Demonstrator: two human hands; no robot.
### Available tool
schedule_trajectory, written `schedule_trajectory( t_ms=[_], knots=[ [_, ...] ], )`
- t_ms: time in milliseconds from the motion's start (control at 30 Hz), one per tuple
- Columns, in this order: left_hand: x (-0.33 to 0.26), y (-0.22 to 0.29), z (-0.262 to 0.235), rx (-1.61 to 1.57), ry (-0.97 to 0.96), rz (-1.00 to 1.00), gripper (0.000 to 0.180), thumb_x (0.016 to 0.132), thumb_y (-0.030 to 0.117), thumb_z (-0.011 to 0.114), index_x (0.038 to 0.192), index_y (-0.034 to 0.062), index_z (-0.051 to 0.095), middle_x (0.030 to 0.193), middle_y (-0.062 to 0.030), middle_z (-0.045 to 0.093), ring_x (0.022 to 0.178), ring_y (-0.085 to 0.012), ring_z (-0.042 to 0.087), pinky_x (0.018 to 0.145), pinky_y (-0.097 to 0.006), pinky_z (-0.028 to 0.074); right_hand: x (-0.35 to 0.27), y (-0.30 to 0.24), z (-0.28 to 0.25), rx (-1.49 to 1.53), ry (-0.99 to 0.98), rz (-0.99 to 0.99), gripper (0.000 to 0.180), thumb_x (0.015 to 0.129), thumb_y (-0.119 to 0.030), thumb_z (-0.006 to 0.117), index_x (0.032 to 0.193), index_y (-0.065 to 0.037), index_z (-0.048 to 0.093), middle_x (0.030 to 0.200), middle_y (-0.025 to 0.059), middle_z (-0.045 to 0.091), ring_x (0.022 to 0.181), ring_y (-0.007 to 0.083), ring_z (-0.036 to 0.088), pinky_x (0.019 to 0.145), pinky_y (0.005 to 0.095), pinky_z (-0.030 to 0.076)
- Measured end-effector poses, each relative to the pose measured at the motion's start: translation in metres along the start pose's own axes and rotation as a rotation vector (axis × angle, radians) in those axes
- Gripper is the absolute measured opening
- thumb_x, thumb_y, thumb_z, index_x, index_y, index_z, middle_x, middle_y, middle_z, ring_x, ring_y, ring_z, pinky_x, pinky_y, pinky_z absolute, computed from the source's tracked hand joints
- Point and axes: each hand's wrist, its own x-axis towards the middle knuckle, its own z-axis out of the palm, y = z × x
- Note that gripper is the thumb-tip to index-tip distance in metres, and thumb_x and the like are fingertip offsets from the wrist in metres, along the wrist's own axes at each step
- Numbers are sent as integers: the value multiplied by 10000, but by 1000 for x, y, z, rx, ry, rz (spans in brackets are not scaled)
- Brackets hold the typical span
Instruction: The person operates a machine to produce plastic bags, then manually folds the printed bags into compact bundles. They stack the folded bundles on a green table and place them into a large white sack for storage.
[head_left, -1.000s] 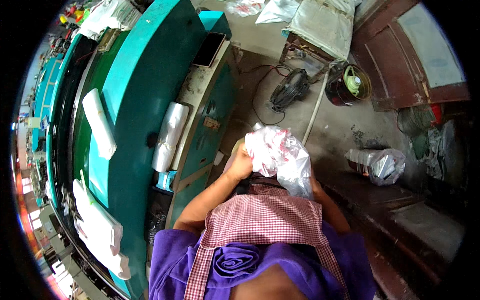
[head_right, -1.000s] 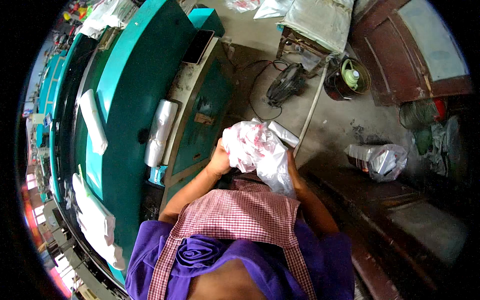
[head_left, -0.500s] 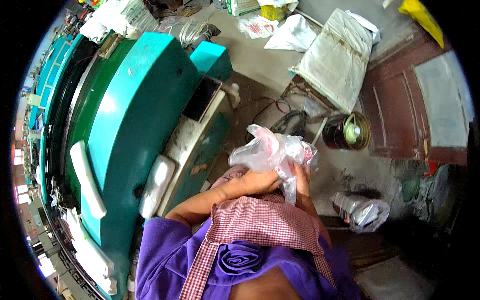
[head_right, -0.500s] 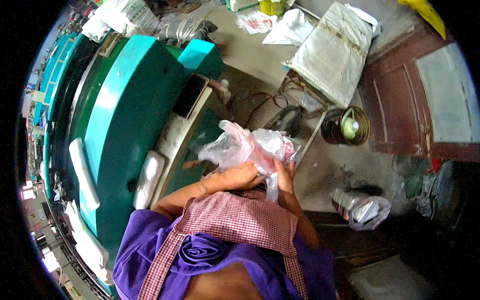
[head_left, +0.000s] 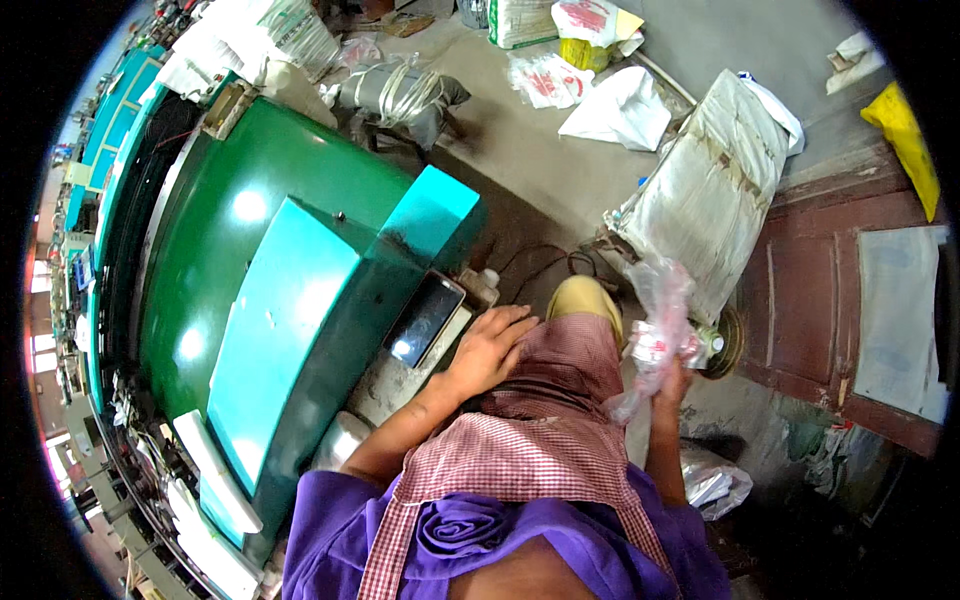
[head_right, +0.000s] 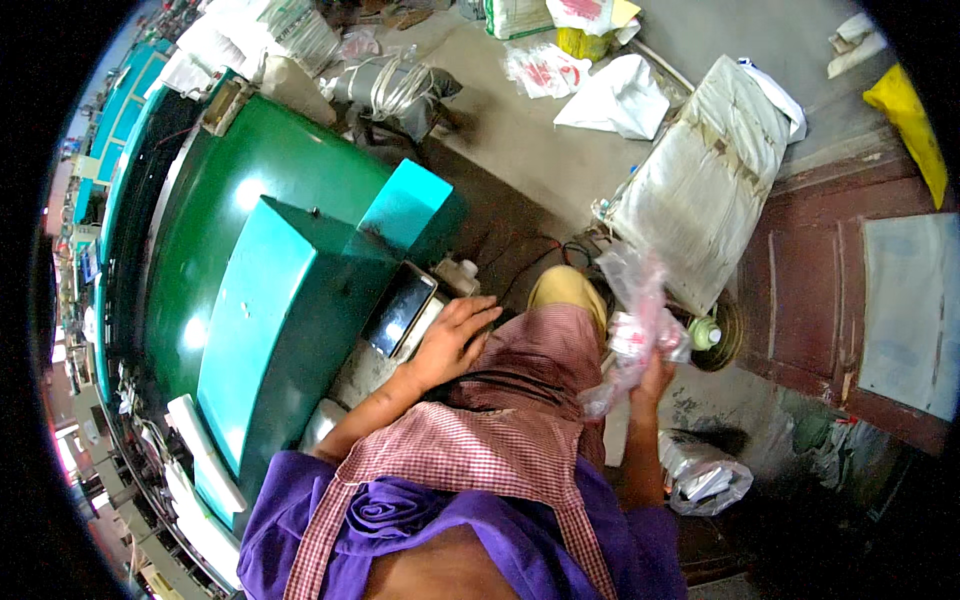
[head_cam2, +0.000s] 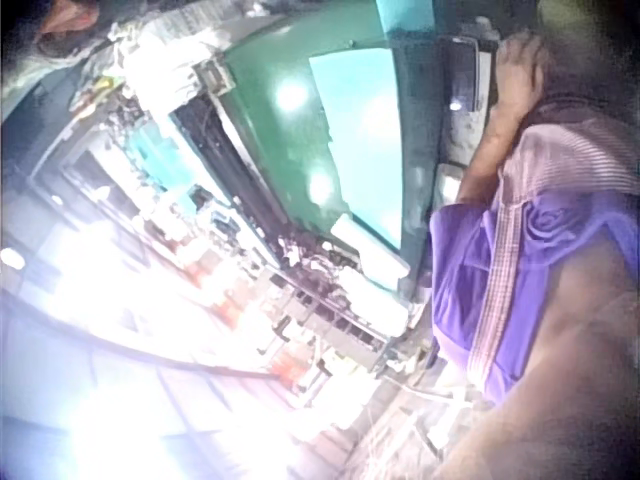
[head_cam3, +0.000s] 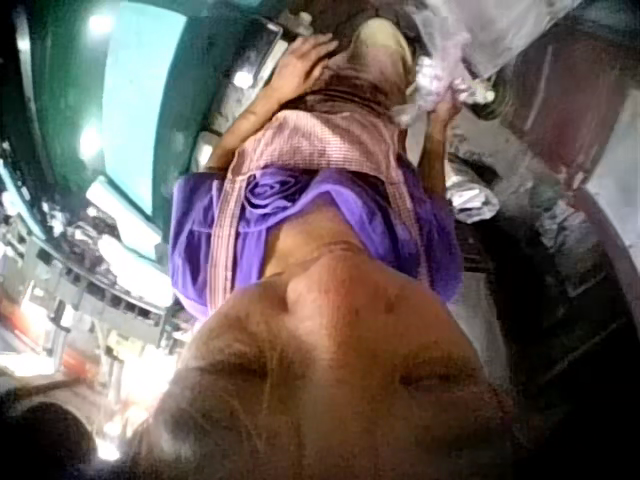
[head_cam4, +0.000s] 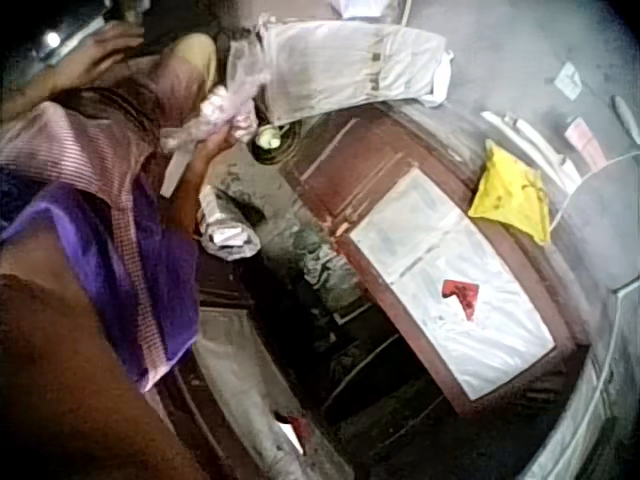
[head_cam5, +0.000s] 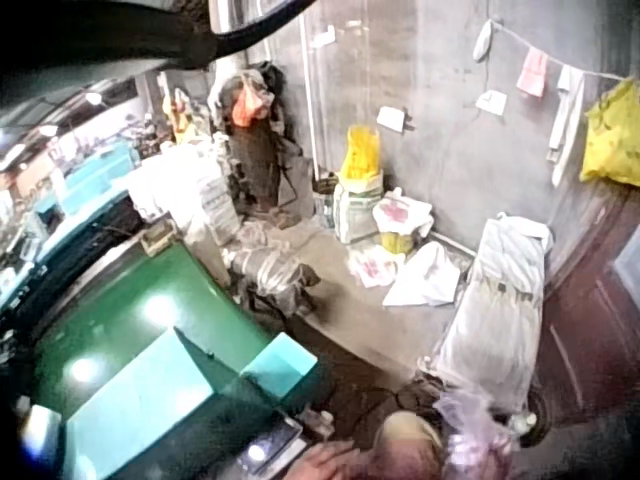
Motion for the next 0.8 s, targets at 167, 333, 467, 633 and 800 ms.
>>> schedule_trajectory(
  t_ms=[167,333,467,633,800],
  knots=[
    [4,-13,1,-25,72,-55,446,754,21,617,1195,33,547,1259,-162,507,1129,-353,487,960,-413,412,31,12,77,-257,-39,58,285,845,-182,639,1039,26,616,881,38,627,731,124,571,651,254,455],
    [19,-25,-4,-38,315,-231,436,776,17,626,1204,25,545,1252,-175,511,1127,-360,494,956,-407,415,85,25,146,-490,-383,34,318,795,-86,662,1086,16,585,961,66,627,813,150,593,730,287,484],
    [51,-40,-18,20,501,-319,513,765,20,636,1259,68,508,1295,-157,480,1138,-354,490,958,-419,415,129,53,217,-811,-891,-88,408,718,-121,730,1079,10,591,975,73,652,818,159,604,770,302,484],
    [112,-83,-22,149,688,-505,543,738,20,646,1260,71,506,1338,-152,425,1216,-362,408,1014,-445,356,199,87,307,-1025,-1352,-152,546,713,-126,719,1203,17,525,1050,156,640,955,250,611,850,342,461],
    [179,-153,-36,445,793,-889,484,765,84,663,1229,101,527,1333,-162,437,1249,-382,370,1044,-474,296,304,72,352,-1156,-1267,-32,427,716,-162,718,1093,-6,595,971,113,653,882,214,611,805,335,473]
  ],
)
